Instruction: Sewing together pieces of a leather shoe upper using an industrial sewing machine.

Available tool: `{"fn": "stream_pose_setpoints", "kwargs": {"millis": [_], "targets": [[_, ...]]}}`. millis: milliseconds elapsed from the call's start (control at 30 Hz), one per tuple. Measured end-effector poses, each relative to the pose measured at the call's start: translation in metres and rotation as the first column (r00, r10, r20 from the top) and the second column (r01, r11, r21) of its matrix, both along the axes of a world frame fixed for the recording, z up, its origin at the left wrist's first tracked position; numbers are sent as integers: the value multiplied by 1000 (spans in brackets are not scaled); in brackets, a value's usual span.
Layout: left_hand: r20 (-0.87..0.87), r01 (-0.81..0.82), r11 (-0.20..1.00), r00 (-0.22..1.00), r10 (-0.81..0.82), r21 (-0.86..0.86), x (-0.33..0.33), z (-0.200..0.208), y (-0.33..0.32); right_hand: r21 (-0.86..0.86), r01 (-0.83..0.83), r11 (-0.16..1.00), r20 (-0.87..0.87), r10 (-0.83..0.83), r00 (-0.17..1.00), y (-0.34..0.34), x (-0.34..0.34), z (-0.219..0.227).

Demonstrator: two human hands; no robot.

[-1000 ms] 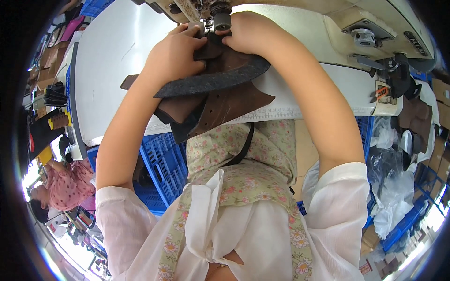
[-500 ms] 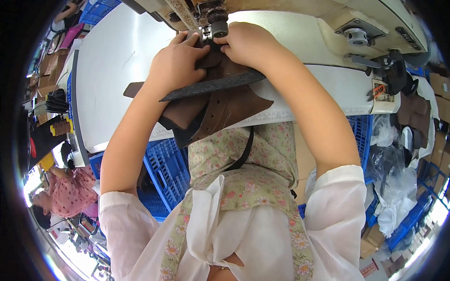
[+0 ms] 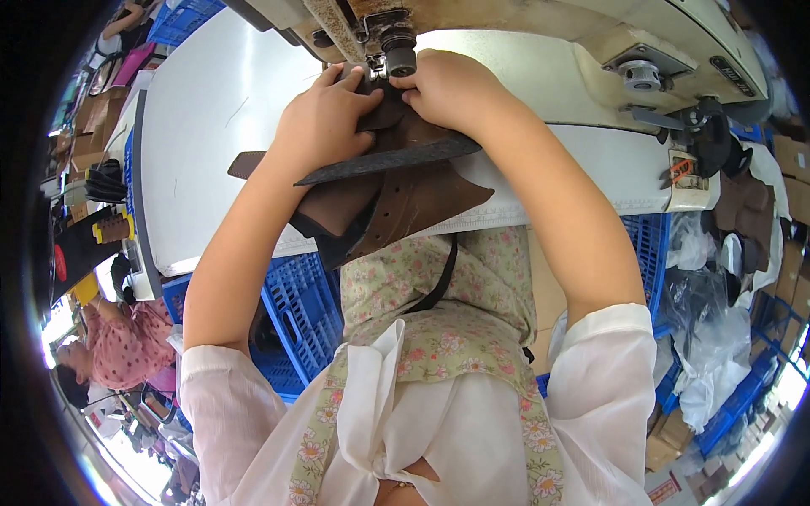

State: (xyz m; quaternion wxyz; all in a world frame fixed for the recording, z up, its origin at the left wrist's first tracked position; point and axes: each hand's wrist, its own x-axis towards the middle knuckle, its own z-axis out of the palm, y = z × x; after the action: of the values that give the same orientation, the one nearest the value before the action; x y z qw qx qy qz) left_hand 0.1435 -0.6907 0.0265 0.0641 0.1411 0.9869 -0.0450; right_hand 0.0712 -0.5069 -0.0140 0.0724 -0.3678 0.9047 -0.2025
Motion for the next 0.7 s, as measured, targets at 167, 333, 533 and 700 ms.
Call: {"fn": "stream_pose_setpoints", "kwargs": {"millis": [167, 333, 533, 700], "targets": [[-1, -2, 1000, 1000, 2, 0, 0, -1, 0, -30, 7, 1000, 5, -7, 1000, 0, 1, 0], [-27, 2, 1000, 1000, -3, -2, 0, -3, -1, -7, 4, 1000, -5, -4, 1000, -1, 0, -1], [-21, -3, 1000, 1000, 3, 1, 0, -1, 0, -38, -8, 999, -26, 7, 1000, 0, 0, -4], [-23, -2, 1000, 1000, 2, -6, 1, -1, 0, -32, 15, 999, -17, -15, 1000, -1, 2, -2]]}}
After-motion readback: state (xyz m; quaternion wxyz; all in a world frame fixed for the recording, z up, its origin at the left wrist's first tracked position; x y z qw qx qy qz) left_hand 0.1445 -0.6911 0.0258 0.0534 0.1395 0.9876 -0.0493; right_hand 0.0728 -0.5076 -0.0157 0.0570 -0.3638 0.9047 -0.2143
